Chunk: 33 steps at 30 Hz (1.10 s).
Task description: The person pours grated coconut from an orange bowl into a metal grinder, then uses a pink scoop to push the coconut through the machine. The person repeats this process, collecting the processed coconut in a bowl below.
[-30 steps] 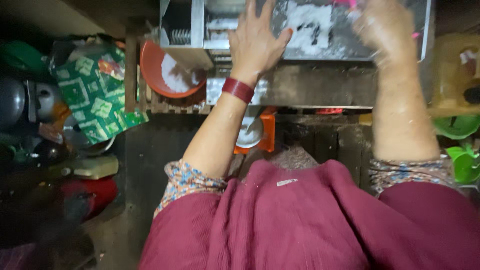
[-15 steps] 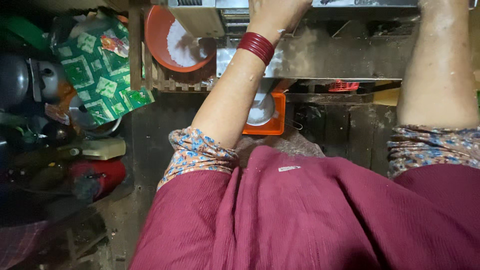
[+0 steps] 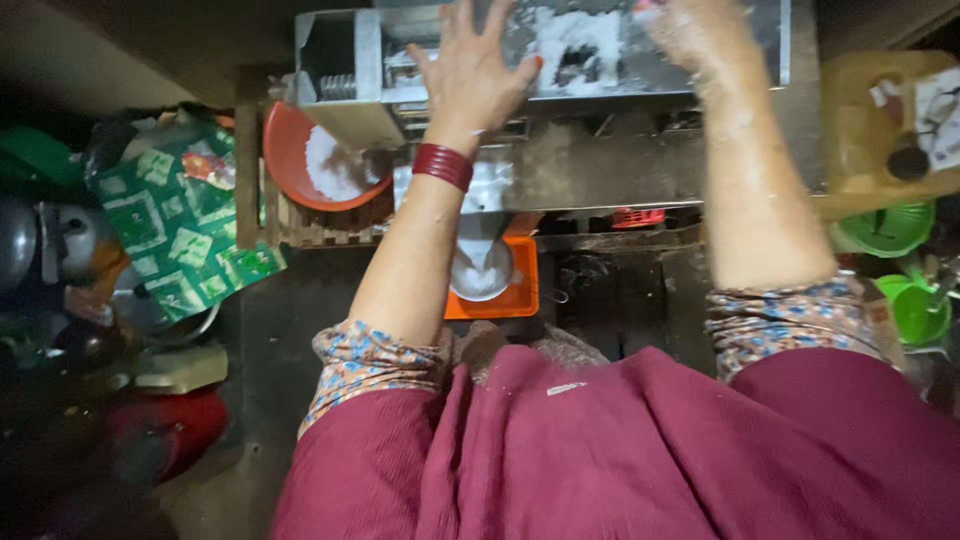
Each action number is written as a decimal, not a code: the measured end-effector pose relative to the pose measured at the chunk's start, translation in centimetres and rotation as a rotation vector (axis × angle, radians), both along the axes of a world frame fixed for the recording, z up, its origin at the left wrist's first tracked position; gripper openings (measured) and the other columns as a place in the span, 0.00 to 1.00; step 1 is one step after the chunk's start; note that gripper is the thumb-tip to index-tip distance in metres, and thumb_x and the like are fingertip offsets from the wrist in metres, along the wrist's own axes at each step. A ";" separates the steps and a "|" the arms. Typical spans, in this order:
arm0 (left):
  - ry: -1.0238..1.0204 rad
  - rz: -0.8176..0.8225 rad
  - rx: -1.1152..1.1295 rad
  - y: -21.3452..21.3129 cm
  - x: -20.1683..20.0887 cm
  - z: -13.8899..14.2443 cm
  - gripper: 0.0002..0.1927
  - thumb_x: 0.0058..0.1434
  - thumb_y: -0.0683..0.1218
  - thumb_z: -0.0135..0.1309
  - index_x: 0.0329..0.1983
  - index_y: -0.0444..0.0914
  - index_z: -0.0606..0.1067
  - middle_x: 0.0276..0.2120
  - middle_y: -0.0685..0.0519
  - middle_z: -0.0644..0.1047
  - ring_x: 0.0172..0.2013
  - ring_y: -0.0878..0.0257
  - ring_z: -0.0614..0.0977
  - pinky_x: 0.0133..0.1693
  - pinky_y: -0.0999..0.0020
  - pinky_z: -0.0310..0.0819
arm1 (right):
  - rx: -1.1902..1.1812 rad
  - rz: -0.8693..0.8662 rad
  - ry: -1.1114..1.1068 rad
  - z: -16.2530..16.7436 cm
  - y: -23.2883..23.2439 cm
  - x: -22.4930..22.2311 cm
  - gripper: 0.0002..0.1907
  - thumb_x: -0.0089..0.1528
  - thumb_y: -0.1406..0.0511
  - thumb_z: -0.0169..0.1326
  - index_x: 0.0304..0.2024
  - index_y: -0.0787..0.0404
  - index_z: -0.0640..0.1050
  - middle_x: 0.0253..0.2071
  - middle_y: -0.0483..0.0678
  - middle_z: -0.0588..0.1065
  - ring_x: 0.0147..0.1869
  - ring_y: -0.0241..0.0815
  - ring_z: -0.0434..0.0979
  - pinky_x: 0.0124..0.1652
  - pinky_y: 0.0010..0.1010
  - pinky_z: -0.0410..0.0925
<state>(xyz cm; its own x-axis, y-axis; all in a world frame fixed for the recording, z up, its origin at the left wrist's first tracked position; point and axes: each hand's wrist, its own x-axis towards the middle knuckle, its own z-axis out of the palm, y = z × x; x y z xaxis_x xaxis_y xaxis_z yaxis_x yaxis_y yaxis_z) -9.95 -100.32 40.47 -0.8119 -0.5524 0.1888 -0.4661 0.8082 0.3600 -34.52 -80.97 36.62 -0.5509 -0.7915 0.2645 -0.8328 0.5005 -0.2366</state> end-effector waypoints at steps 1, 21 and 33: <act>-0.018 0.007 0.010 0.0 0.0 0.2 0.41 0.58 0.68 0.60 0.73 0.55 0.63 0.73 0.48 0.55 0.73 0.41 0.58 0.62 0.17 0.47 | -0.021 0.032 -0.031 -0.1 -0.1 0.0 0.16 0.64 0.58 0.59 0.50 0.57 0.81 0.40 0.62 0.79 0.43 0.65 0.79 0.41 0.55 0.70; -0.075 0.188 0.008 0.3 -1.0 2.5 0.44 0.55 0.73 0.55 0.73 0.56 0.62 0.78 0.58 0.41 0.69 0.35 0.60 0.59 0.16 0.46 | 0.269 -0.036 -0.322 4.1 -3.2 3.0 0.16 0.63 0.54 0.53 0.52 0.45 0.82 0.46 0.59 0.80 0.51 0.64 0.79 0.50 0.55 0.71; 0.150 -0.064 -0.135 3.8 2.6 3.3 0.30 0.63 0.61 0.59 0.67 0.47 0.74 0.76 0.42 0.55 0.70 0.42 0.67 0.56 0.43 0.69 | -0.475 0.014 0.298 9.5 3.9 11.1 0.22 0.64 0.64 0.53 0.61 0.54 0.73 0.33 0.46 0.77 0.29 0.45 0.79 0.23 0.34 0.70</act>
<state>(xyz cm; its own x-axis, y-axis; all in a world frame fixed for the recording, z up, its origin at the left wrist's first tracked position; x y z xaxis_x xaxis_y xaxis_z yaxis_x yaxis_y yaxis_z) -7.40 -96.55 43.79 -0.8017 -0.4622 0.3790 -0.3618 0.8800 0.3079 -23.42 -77.03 46.10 -0.3883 -0.5540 0.7364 -0.9038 0.3849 -0.1870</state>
